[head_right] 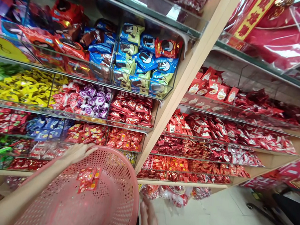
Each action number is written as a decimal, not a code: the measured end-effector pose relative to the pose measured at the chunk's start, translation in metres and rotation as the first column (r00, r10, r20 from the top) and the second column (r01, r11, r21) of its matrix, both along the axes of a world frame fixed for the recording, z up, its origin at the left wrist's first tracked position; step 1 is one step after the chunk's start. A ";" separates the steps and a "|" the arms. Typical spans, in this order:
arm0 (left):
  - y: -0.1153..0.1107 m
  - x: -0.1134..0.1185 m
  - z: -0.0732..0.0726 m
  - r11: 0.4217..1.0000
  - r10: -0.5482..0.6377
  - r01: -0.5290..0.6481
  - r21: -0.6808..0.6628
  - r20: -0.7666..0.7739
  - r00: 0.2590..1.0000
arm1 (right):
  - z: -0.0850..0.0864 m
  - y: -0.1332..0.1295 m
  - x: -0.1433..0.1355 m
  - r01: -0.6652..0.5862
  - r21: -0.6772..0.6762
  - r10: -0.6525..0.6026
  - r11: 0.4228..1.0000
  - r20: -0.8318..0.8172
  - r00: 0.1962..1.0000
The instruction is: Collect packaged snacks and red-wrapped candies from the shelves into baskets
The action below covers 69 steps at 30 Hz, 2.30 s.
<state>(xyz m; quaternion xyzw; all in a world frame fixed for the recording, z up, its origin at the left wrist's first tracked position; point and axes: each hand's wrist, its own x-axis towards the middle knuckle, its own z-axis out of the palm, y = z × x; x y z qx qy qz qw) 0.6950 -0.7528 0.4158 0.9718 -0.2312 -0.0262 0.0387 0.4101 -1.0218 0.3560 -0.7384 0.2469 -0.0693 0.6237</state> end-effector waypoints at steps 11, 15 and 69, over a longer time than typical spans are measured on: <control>-0.012 -0.009 0.007 0.999 0.054 -0.054 0.001 0.008 0.999 | 0.055 -0.009 0.221 -0.156 -0.849 0.478 0.505 0.125 0.869; -0.012 -0.008 0.007 0.998 0.061 -0.061 0.005 0.018 0.998 | 0.069 -0.009 0.267 -0.260 -0.945 0.525 0.197 -0.122 0.842; -0.011 0.000 -0.003 0.998 0.052 -0.051 -0.026 0.024 0.998 | -0.050 0.134 0.210 -0.116 0.269 0.165 0.956 -0.167 0.972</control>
